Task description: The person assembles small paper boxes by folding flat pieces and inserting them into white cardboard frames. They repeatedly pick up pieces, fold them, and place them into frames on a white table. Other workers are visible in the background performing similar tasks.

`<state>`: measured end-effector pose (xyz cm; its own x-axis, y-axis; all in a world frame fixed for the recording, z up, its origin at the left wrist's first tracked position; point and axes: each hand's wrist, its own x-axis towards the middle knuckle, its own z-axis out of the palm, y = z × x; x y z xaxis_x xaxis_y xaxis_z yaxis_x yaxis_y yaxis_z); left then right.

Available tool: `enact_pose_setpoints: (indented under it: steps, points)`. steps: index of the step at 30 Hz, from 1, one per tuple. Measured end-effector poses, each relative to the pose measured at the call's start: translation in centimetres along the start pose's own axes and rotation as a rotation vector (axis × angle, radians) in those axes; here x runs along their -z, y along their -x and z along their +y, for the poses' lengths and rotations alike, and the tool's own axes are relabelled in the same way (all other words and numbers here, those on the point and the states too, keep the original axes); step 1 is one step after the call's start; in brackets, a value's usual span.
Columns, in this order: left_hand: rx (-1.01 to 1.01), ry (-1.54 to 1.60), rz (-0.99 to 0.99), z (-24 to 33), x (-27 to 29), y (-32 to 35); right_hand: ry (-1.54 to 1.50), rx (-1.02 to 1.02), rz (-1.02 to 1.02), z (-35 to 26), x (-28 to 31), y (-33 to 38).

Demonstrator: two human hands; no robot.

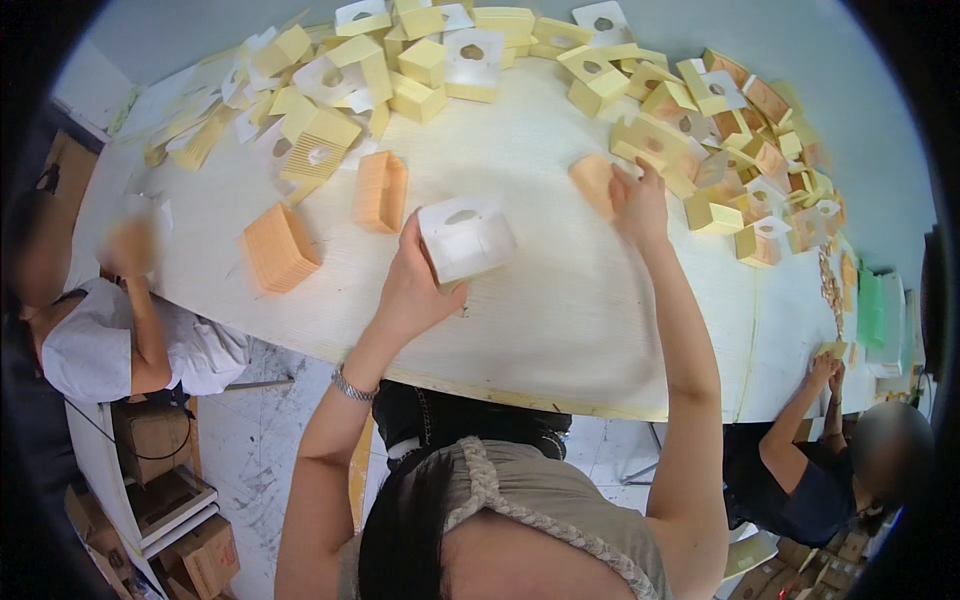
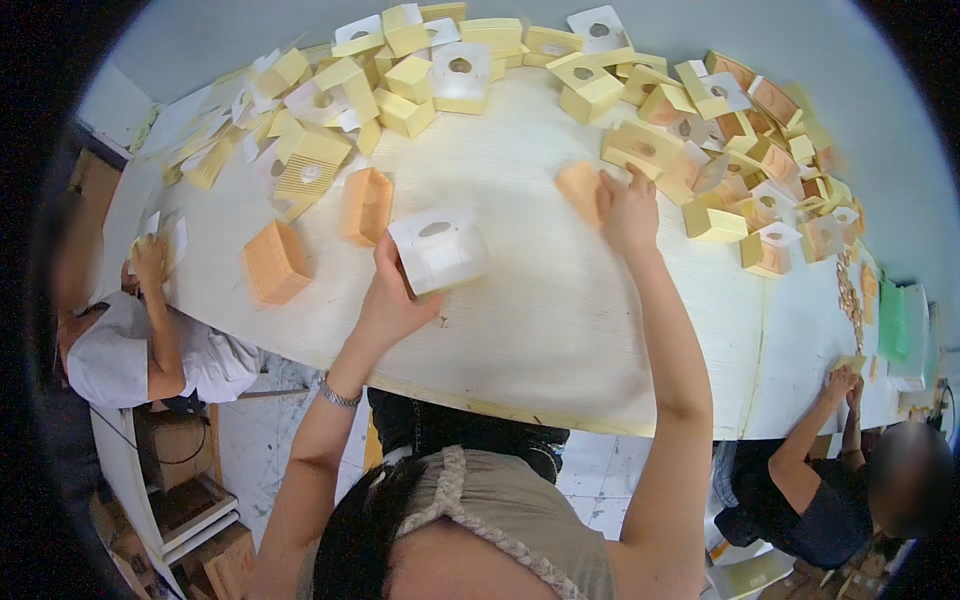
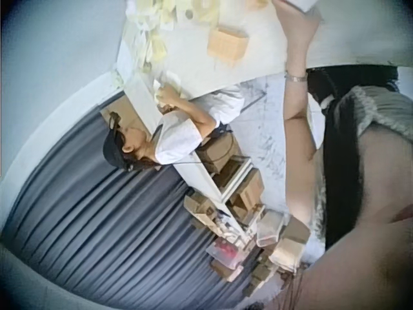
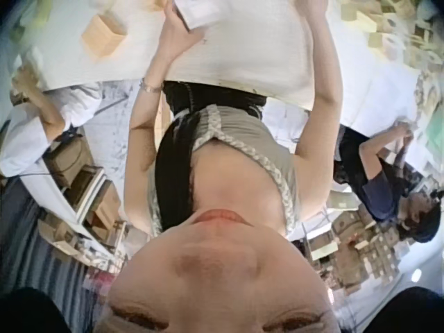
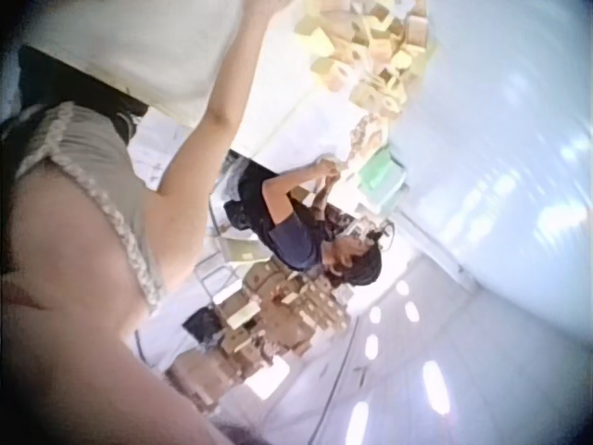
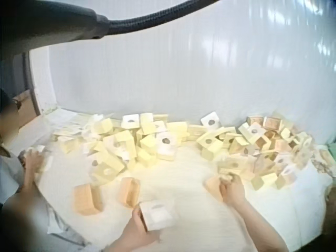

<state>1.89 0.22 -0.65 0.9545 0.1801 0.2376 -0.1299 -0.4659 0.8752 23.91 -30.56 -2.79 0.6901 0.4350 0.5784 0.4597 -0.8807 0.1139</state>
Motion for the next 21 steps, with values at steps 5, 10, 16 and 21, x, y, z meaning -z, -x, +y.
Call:
enact_pose_setpoints:
  steps: [5, 10, 16, 21]
  points:
    - [0.212, -0.051, -0.17, 2.4, -0.5, -3.1, -0.319, 0.013, -0.215, -5.6, 4.7, 1.9]
    - [0.019, -0.122, -0.114, 1.6, -0.3, -2.7, -0.583, 0.287, -0.015, -9.1, 14.5, -0.6]
    - [-0.01, -0.072, -0.223, 1.3, -0.3, -2.2, -0.451, 0.714, -0.267, -13.3, 13.0, -2.3]
    - [0.128, 0.003, -0.25, 2.4, 0.4, -2.8, -0.729, 0.606, -0.365, -13.6, 9.9, -2.0]
